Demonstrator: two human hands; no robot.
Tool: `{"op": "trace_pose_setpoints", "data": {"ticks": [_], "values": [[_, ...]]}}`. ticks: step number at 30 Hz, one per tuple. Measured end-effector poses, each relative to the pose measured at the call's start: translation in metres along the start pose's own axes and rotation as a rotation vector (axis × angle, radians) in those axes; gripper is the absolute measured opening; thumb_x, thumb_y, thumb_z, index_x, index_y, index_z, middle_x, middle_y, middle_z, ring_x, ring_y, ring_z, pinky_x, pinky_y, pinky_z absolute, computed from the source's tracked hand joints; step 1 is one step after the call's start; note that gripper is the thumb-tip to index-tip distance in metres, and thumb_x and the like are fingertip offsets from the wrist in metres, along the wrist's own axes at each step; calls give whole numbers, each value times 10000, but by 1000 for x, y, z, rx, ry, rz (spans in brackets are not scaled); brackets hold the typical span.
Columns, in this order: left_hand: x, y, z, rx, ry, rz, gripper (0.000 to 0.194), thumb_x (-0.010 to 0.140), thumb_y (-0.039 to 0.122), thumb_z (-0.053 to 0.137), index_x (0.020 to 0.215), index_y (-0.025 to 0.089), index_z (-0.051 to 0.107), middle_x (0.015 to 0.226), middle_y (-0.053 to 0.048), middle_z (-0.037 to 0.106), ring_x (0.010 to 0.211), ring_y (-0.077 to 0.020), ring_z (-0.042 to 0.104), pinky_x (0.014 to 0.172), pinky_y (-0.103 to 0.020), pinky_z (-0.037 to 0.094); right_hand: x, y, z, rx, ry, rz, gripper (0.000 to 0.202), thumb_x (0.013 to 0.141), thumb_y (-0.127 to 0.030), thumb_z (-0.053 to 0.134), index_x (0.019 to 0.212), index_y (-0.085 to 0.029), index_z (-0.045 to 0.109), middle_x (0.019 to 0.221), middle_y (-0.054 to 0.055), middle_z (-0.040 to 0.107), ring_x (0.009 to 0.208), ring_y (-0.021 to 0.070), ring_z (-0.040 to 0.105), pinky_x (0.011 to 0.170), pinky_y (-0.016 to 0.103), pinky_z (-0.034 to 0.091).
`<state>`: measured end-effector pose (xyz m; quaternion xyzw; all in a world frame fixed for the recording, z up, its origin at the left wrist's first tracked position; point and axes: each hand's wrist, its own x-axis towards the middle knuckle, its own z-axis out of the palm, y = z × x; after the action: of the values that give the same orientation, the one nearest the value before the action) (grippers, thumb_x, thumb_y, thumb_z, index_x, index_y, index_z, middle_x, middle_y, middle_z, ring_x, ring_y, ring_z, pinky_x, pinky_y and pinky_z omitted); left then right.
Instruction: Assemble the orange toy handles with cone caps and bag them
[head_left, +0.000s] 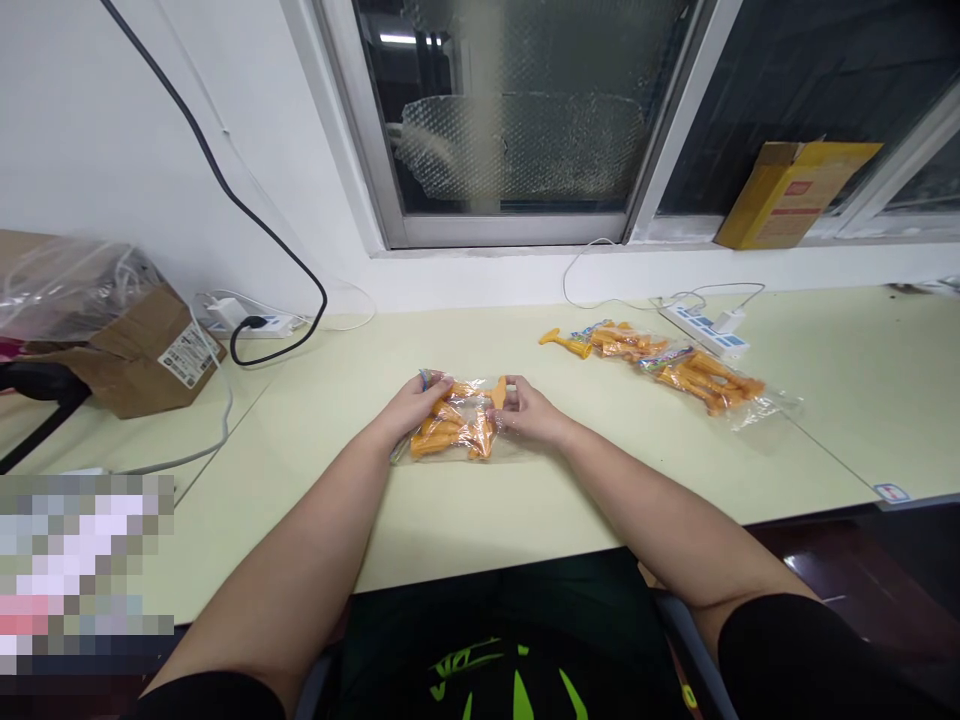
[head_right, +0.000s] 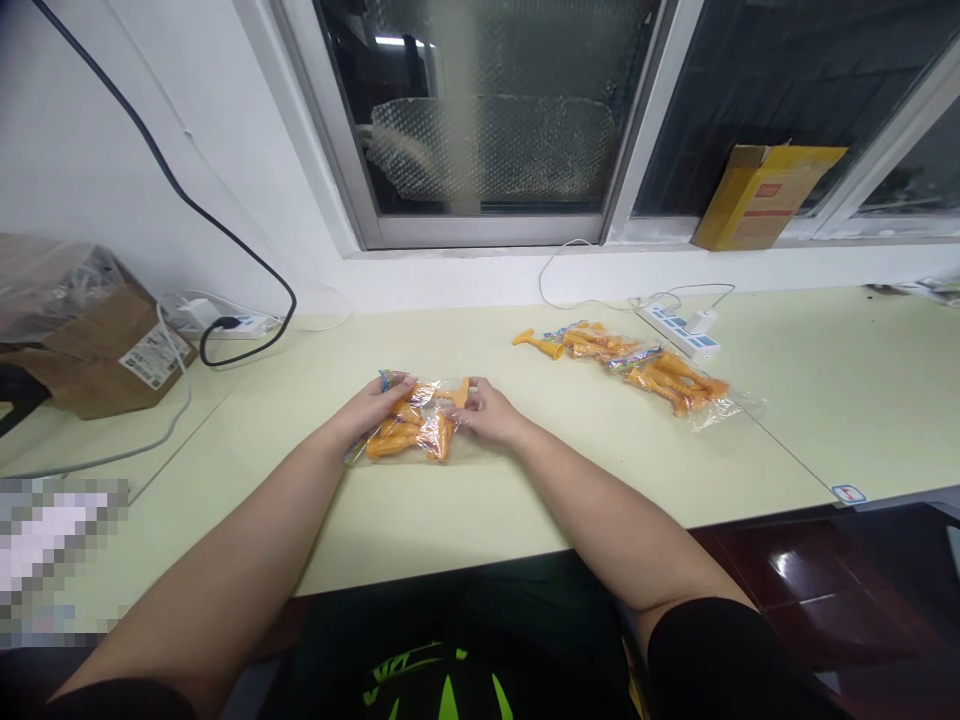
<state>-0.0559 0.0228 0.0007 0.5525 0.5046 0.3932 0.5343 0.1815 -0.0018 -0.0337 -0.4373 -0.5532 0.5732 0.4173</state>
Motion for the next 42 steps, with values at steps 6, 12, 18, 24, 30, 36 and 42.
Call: {"op": "trace_pose_setpoints", "data": {"ticks": [6, 12, 18, 24, 30, 36, 42], "values": [[-2, 2, -1, 212, 115, 67, 367, 821, 515, 758, 1008, 209, 676, 829, -24, 664, 723, -179, 610, 625, -263, 472, -4, 1, -2, 16, -32, -26, 802, 610, -328, 923, 1169, -277, 349, 910, -22, 708, 755, 168, 699, 665, 291, 556], [0, -2, -6, 258, 98, 50, 456, 816, 493, 755, 1167, 248, 597, 809, 6, 631, 629, -167, 613, 567, -264, 474, -9, -7, -3, -120, -109, -91, 597, 706, -416, 842, 1008, -275, 347, 847, -54, 694, 654, 121, 603, 604, 235, 463], [0, -3, -8, 275, 82, 65, 446, 815, 475, 743, 1162, 255, 572, 821, 5, 617, 660, -171, 622, 588, -266, 489, -11, -12, -5, -423, -95, -197, 342, 790, -416, 768, 1037, -215, 643, 728, -58, 515, 653, 124, 460, 612, 252, 376], [-3, -2, -5, 292, 60, 96, 372, 853, 451, 683, 1163, 270, 583, 775, 16, 587, 628, -160, 575, 585, -255, 453, -14, -13, -7, -481, -253, -208, 537, 809, -453, 768, 1290, -229, 686, 769, -41, 482, 680, 131, 435, 638, 266, 365], [-5, 2, -2, 373, 10, 139, 316, 891, 449, 591, 1141, 257, 594, 775, 13, 590, 621, -160, 546, 580, -265, 432, -17, -15, -8, -468, -281, -234, 532, 793, -453, 786, 1245, -218, 631, 774, -47, 511, 703, 137, 469, 662, 267, 391], [2, -5, -7, 565, 17, 161, 355, 890, 466, 557, 1160, 239, 596, 766, 12, 582, 679, -182, 560, 620, -289, 445, -19, -20, -6, -519, -279, -175, 498, 817, -478, 755, 1203, -191, 624, 787, -36, 547, 708, 134, 477, 657, 264, 388], [7, -9, -10, 668, 60, 230, 345, 867, 423, 570, 1135, 211, 613, 974, -61, 642, 821, -217, 617, 737, -349, 501, -19, -19, -6, -440, -280, -204, 449, 851, -348, 677, 1261, -166, 671, 846, -7, 588, 733, 136, 490, 706, 277, 411]]}}
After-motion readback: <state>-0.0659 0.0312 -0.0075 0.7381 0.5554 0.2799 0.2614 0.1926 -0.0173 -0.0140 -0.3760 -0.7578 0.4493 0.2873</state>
